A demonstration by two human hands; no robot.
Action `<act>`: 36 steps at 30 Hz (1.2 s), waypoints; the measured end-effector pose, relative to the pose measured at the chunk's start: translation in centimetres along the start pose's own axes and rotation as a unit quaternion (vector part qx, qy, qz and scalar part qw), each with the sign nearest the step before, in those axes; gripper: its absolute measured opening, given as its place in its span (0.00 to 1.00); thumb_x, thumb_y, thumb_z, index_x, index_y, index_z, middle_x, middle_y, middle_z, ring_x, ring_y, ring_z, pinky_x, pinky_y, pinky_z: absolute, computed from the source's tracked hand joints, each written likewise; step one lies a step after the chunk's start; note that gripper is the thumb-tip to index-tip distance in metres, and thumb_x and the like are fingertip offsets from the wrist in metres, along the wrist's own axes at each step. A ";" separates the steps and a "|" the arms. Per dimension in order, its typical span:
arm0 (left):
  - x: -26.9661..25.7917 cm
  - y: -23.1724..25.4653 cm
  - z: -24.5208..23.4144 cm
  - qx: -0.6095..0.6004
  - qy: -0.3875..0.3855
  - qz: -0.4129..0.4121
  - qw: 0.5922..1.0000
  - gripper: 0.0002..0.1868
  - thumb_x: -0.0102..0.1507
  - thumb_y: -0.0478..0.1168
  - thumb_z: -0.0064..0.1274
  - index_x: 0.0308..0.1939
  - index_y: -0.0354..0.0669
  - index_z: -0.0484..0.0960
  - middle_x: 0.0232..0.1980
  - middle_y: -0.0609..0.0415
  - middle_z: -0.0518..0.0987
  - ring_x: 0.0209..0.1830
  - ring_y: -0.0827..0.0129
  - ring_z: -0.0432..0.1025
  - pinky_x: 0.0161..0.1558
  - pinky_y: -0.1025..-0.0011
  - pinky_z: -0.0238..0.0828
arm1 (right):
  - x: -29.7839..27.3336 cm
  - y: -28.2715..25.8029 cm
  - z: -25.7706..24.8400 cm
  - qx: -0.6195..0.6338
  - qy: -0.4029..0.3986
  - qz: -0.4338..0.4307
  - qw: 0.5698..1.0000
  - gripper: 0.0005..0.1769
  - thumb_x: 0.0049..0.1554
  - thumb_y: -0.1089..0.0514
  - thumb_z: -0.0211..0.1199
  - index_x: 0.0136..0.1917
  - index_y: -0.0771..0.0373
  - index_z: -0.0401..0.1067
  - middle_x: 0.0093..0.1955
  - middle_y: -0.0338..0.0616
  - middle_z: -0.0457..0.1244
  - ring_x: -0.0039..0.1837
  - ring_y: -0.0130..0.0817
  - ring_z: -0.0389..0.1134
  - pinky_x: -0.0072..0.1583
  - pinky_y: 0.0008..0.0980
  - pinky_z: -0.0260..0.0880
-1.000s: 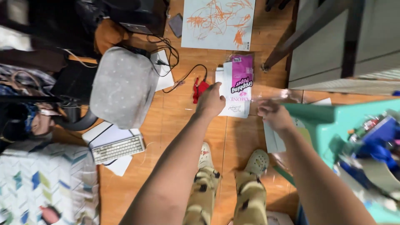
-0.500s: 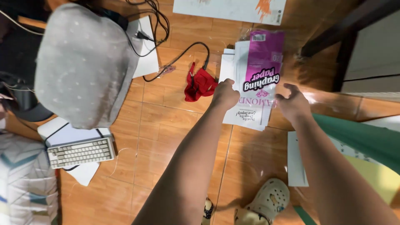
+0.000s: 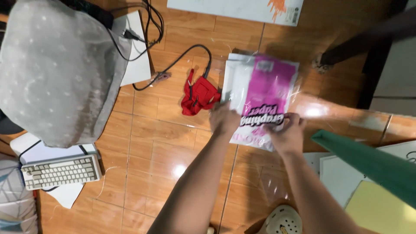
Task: Organizing various stationery items, papers, and office supplies inside a plastic storage cabinet.
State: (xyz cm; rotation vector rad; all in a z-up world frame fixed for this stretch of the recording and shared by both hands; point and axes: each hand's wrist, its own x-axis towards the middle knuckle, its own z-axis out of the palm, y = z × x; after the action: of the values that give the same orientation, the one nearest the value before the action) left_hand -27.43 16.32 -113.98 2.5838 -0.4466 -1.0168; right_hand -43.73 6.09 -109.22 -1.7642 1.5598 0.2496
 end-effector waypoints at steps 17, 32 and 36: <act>1.0 -4.0 -1.5 -0.195 -0.095 -0.131 0.967 0.49 0.53 0.58 0.68 0.66 0.32 0.62 0.69 0.35 0.64 0.67 0.48 0.66 0.66 0.59 0.65 | 1.0 1.0 0.3 0.229 -0.142 0.133 0.954 0.28 0.51 0.53 0.74 0.60 0.65 0.69 0.57 0.55 0.70 0.59 0.46 0.72 0.61 0.48 0.71; -27.1 4.0 -29.4 -0.538 -0.348 -0.137 0.755 0.33 0.55 0.41 0.65 0.64 0.40 0.75 0.55 0.46 0.82 0.52 0.58 0.79 0.52 0.58 0.79 | -25.8 -4.6 -19.7 0.461 -0.224 0.125 0.850 0.36 0.42 0.68 0.73 0.65 0.70 0.71 0.54 0.55 0.72 0.56 0.48 0.73 0.58 0.45 0.73; -31.8 9.4 -39.3 -0.488 -0.373 -0.136 0.777 0.33 0.57 0.48 0.65 0.64 0.39 0.77 0.54 0.47 0.85 0.52 0.60 0.80 0.52 0.61 0.79 | -28.4 -9.1 -25.8 0.507 -0.217 0.079 0.830 0.36 0.41 0.70 0.72 0.64 0.69 0.70 0.53 0.51 0.72 0.55 0.45 0.73 0.57 0.43 0.73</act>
State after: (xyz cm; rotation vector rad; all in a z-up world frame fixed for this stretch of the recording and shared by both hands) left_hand -23.71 27.91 -64.02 1.2605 0.2803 -1.7556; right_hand -50.48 11.18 -70.71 -0.6727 1.1394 -0.1045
